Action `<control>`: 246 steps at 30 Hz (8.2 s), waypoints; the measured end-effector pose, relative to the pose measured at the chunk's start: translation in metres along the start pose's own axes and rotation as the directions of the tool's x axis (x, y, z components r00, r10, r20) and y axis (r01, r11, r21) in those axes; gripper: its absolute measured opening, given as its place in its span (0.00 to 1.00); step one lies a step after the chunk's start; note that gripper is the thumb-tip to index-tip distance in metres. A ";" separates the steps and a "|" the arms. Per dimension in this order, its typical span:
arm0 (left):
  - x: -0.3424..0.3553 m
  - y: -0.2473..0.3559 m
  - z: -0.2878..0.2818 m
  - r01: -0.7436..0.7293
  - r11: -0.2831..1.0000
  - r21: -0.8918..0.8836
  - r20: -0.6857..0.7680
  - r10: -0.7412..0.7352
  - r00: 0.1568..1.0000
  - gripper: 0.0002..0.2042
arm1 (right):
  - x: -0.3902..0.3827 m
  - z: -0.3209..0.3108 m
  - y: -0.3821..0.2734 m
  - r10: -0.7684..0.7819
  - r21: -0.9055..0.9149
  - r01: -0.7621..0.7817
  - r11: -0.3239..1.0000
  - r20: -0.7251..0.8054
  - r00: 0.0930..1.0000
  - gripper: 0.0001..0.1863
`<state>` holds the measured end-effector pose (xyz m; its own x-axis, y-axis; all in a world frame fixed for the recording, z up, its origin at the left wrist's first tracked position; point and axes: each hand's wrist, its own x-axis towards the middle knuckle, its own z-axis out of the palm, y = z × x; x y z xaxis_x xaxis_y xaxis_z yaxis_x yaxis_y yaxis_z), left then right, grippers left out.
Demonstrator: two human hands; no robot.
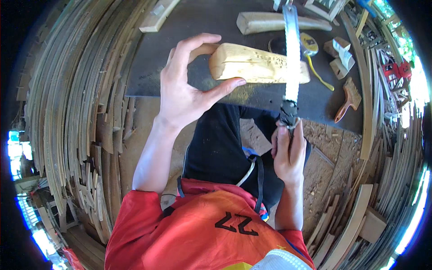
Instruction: Manually cutting a small wooden block using a hand saw on a workbench.
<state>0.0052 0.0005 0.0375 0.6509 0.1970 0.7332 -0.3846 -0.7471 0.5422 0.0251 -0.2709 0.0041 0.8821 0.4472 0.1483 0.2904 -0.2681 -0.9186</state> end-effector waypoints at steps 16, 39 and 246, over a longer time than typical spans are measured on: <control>0.067 0.051 -0.002 -0.202 0.976 0.079 0.031 0.200 0.979 0.28 | 0.020 -0.012 -0.076 -0.344 -0.376 0.293 0.879 -0.074 0.936 0.13; 0.077 0.024 -0.001 -0.144 0.990 -0.002 -0.014 0.144 0.989 0.23 | 0.073 0.030 -0.079 -0.452 -0.382 0.374 0.845 -0.137 0.881 0.12; 0.092 0.016 0.050 -0.220 0.971 0.099 -0.387 0.241 0.890 0.14 | 0.089 0.029 -0.075 -0.367 -0.404 0.272 0.873 -0.177 0.913 0.18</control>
<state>0.0917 -0.0252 0.0932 0.2330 0.2412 0.9421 -0.4518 -0.8310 0.3245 0.0711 -0.1859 0.0753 0.7647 0.3553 0.5376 0.6438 -0.4571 -0.6136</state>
